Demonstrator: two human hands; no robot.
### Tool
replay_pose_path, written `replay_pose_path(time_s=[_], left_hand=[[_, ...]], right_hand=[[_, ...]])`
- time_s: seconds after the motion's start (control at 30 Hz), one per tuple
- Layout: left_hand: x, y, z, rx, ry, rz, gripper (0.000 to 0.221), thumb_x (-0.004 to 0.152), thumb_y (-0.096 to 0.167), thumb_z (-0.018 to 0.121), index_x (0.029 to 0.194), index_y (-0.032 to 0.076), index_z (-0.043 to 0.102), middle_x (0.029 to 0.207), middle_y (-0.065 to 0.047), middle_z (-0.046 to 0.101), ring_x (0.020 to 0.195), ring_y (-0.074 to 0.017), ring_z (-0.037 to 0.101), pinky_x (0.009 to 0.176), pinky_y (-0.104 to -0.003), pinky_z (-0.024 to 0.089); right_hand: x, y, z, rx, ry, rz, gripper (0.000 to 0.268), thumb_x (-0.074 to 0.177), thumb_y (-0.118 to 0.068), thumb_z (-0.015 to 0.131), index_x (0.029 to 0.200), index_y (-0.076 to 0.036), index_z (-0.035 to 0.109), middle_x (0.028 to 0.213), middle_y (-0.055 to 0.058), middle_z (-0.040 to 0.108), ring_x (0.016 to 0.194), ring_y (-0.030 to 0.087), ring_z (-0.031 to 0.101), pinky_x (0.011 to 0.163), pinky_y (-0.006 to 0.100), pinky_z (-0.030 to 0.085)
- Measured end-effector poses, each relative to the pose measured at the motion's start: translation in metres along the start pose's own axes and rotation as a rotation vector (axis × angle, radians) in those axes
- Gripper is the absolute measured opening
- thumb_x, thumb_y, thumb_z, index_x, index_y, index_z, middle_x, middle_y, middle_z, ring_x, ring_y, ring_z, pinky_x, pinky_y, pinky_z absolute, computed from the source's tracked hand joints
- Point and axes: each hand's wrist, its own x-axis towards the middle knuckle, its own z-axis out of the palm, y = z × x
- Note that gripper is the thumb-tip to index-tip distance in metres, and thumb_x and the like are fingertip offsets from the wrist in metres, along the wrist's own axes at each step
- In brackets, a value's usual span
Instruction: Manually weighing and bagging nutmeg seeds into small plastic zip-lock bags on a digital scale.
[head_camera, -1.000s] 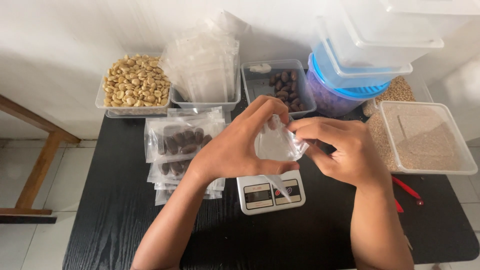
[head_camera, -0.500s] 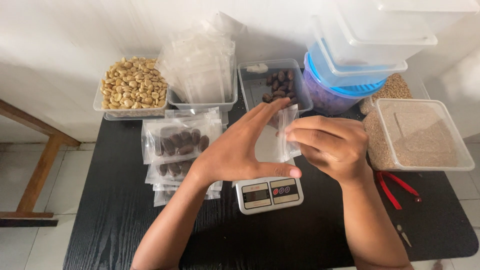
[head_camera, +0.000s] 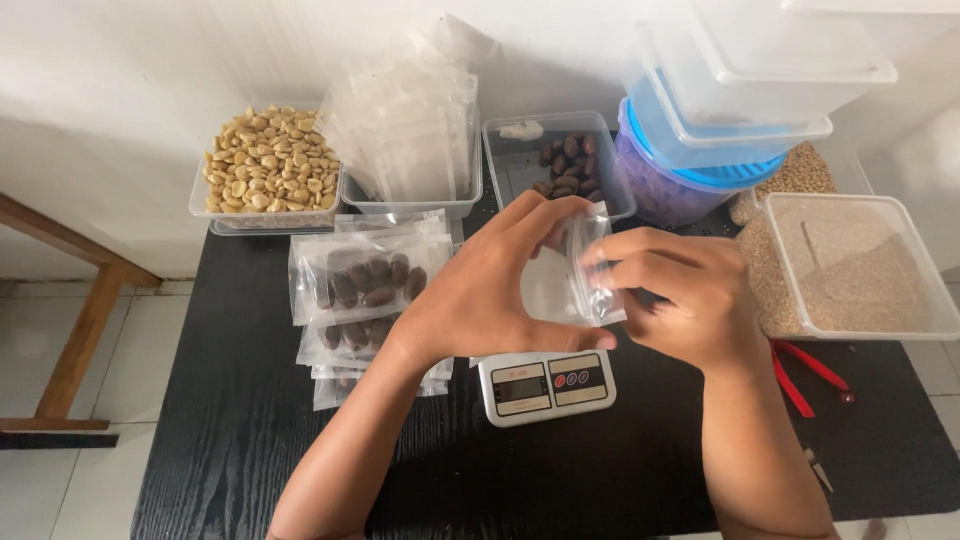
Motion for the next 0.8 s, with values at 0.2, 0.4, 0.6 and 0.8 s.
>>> replay_pose_path(time_s=[0.2, 0.4, 0.6, 0.8], left_hand=[[0.005, -0.013, 0.006, 0.076, 0.038, 0.052, 0.096, 0.068, 0.056, 0.082, 0.144, 0.008, 0.049, 0.112, -0.003, 0.059, 0.093, -0.0196, 0.062, 0.074, -0.036, 0.052], [0.006, -0.015, 0.008, -0.017, -0.001, 0.149, 0.087, 0.074, 0.05, 0.08, 0.143, 0.006, 0.052, 0.11, -0.003, 0.059, 0.092, -0.0183, 0.062, 0.079, -0.033, 0.051], [0.01, -0.017, 0.005, -0.069, -0.183, 0.038, 0.105, 0.068, 0.065, 0.07, 0.153, 0.01, 0.041, 0.129, -0.007, 0.06, 0.109, -0.0242, 0.064, 0.088, -0.039, 0.054], [0.014, -0.017, 0.003, -0.05, -0.208, -0.042, 0.102, 0.065, 0.066, 0.071, 0.15, 0.016, 0.047, 0.116, -0.003, 0.064, 0.098, -0.0178, 0.061, 0.079, -0.033, 0.05]], right_hand=[[0.0, 0.003, 0.005, 0.054, -0.155, 0.102, 0.012, 0.08, 0.007, 0.072, 0.086, -0.003, 0.069, 0.099, 0.004, 0.071, 0.082, 0.018, 0.072, 0.064, 0.027, 0.05], [-0.01, 0.01, 0.007, 0.107, -0.392, 0.263, 0.03, 0.067, -0.007, 0.07, 0.097, -0.011, 0.07, 0.075, -0.003, 0.068, 0.053, 0.019, 0.058, 0.05, 0.031, 0.045], [-0.011, 0.015, 0.001, 0.078, -0.401, 0.223, 0.039, 0.076, -0.008, 0.071, 0.112, -0.019, 0.079, 0.075, -0.001, 0.067, 0.045, 0.017, 0.057, 0.046, 0.033, 0.043], [-0.013, 0.017, -0.003, 0.151, -0.445, 0.255, 0.033, 0.08, -0.014, 0.074, 0.112, -0.019, 0.079, 0.125, 0.004, 0.076, 0.103, 0.023, 0.078, 0.081, 0.034, 0.06]])
